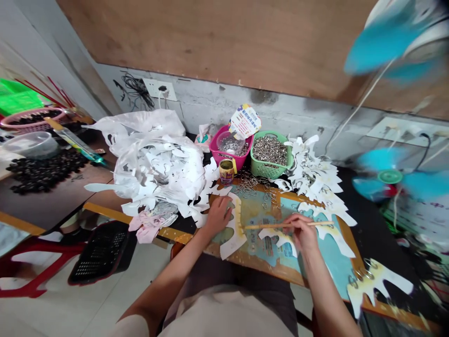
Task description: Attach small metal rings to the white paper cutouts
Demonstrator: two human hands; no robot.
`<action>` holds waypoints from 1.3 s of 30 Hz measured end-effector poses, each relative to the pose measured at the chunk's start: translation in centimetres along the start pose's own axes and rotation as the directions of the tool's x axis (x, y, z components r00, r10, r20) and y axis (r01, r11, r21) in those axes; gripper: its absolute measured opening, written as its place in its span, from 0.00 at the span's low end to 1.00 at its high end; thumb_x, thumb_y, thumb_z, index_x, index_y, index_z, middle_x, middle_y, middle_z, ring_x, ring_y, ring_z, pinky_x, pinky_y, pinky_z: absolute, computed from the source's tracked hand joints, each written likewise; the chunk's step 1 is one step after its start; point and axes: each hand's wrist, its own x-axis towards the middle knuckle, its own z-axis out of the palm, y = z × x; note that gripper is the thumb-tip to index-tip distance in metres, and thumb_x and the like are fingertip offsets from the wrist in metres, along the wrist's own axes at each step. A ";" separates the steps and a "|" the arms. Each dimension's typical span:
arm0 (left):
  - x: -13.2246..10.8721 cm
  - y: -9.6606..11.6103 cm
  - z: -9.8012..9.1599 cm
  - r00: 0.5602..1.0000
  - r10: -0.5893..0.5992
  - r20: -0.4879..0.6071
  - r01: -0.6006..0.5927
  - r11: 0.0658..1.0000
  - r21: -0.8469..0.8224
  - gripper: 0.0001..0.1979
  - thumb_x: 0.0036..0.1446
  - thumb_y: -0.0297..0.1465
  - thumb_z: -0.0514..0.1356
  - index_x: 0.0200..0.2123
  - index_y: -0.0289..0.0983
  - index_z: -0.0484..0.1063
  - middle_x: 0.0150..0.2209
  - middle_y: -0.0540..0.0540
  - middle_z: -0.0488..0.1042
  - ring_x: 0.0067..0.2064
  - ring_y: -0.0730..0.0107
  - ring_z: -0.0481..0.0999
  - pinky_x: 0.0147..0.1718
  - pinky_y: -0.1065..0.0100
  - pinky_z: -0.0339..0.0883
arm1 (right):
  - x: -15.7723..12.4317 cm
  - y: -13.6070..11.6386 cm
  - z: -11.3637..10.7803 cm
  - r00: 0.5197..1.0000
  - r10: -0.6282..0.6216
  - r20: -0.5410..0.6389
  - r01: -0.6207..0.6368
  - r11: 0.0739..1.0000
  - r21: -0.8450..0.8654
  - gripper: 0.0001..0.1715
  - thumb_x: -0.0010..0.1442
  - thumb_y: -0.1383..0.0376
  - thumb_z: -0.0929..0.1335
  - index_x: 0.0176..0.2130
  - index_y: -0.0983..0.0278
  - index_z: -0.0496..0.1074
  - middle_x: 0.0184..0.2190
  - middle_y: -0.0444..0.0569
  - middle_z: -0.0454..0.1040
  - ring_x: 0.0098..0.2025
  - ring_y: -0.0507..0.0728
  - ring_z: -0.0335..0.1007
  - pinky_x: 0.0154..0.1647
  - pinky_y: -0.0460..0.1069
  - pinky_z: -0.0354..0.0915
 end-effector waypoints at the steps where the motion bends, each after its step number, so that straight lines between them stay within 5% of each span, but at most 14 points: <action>1: -0.1 0.2 -0.3 1.000 0.009 -0.005 -0.009 1.000 -0.005 0.15 0.61 0.26 0.52 0.51 0.39 0.64 0.49 0.40 0.69 0.54 0.57 0.68 0.54 0.55 0.63 | 0.1 0.0 0.1 0.998 -0.020 -0.057 0.020 1.000 -0.001 0.09 0.44 0.68 0.67 0.22 0.62 0.78 0.19 0.46 0.75 0.19 0.55 0.72 0.18 0.47 0.69; 5: -1.4 1.6 -2.0 0.997 0.049 0.061 -0.048 0.999 -0.010 0.09 0.63 0.33 0.53 0.47 0.40 0.65 0.42 0.42 0.72 0.46 0.59 0.72 0.46 0.60 0.67 | 0.1 0.2 0.5 0.989 0.014 -0.145 -0.017 1.000 -0.022 0.05 0.46 0.66 0.70 0.24 0.61 0.79 0.23 0.46 0.78 0.22 0.56 0.75 0.23 0.49 0.73; 12: -7.0 3.6 -3.8 0.910 0.011 0.413 -0.061 0.992 0.107 0.17 0.54 0.38 0.65 0.44 0.42 0.65 0.44 0.44 0.72 0.46 0.55 0.73 0.43 0.60 0.68 | -0.9 0.6 -0.5 0.989 0.065 0.129 -0.075 0.995 0.070 0.11 0.43 0.68 0.65 0.20 0.62 0.78 0.19 0.48 0.74 0.16 0.54 0.68 0.13 0.47 0.65; 19: -8.3 4.3 -3.2 0.889 -0.019 0.457 -0.060 0.986 0.159 0.12 0.58 0.25 0.53 0.45 0.41 0.67 0.41 0.42 0.74 0.44 0.55 0.75 0.42 0.60 0.67 | -1.2 0.9 -0.7 0.997 -0.037 -0.075 0.044 0.995 0.094 0.12 0.43 0.68 0.64 0.21 0.61 0.78 0.19 0.48 0.75 0.17 0.53 0.68 0.16 0.47 0.66; 23: -7.8 4.0 -2.7 0.924 -0.078 0.374 0.155 0.971 -0.181 0.12 0.53 0.24 0.55 0.42 0.39 0.69 0.39 0.45 0.75 0.38 0.62 0.74 0.37 0.66 0.64 | -1.7 1.0 -0.9 0.964 -0.085 -0.250 0.128 0.979 0.159 0.10 0.41 0.68 0.65 0.20 0.63 0.77 0.18 0.47 0.73 0.16 0.51 0.66 0.16 0.46 0.66; 26: -7.4 3.1 -2.9 0.916 -0.239 0.324 0.397 0.668 -0.630 0.06 0.52 0.28 0.60 0.36 0.37 0.70 0.31 0.48 0.72 0.31 0.69 0.72 0.30 0.71 0.61 | -2.3 1.0 -1.2 0.955 -0.056 -0.290 0.111 0.978 0.178 0.09 0.42 0.68 0.66 0.20 0.64 0.78 0.16 0.45 0.72 0.14 0.49 0.62 0.17 0.46 0.67; 29: -7.0 2.2 -3.1 0.814 -0.418 0.404 0.484 0.101 -0.869 0.09 0.49 0.29 0.65 0.34 0.36 0.70 0.29 0.51 0.71 0.29 0.72 0.72 0.29 0.73 0.63 | -3.1 1.0 -1.0 0.953 -0.033 -0.302 0.088 0.981 0.171 0.07 0.42 0.68 0.68 0.20 0.65 0.77 0.18 0.47 0.74 0.15 0.50 0.64 0.17 0.47 0.68; 31: -6.8 2.0 -3.1 0.739 -0.467 0.487 0.467 -0.167 -0.869 0.11 0.46 0.26 0.66 0.34 0.36 0.70 0.30 0.50 0.74 0.31 0.70 0.75 0.35 0.70 0.69 | -3.5 1.1 -0.5 0.952 -0.020 -0.306 0.068 0.987 0.148 0.06 0.42 0.67 0.69 0.19 0.65 0.77 0.19 0.48 0.75 0.17 0.53 0.69 0.17 0.47 0.68; 34: -6.8 2.2 -3.2 0.681 -0.470 0.561 0.437 -0.353 -0.827 0.11 0.46 0.23 0.65 0.35 0.36 0.70 0.30 0.50 0.75 0.32 0.69 0.77 0.38 0.66 0.72 | -3.8 1.4 0.7 0.962 0.024 -0.270 0.009 0.992 0.122 0.05 0.43 0.66 0.70 0.21 0.64 0.78 0.21 0.48 0.76 0.18 0.54 0.71 0.18 0.48 0.69; 39: -6.9 2.6 -3.5 0.646 -0.488 0.587 0.371 -0.471 -0.800 0.09 0.49 0.20 0.62 0.35 0.35 0.70 0.30 0.50 0.75 0.30 0.71 0.77 0.38 0.66 0.74 | -3.2 1.7 2.5 0.943 0.014 -0.332 0.033 0.990 0.136 0.05 0.47 0.65 0.71 0.24 0.63 0.78 0.22 0.45 0.77 0.22 0.56 0.75 0.25 0.50 0.73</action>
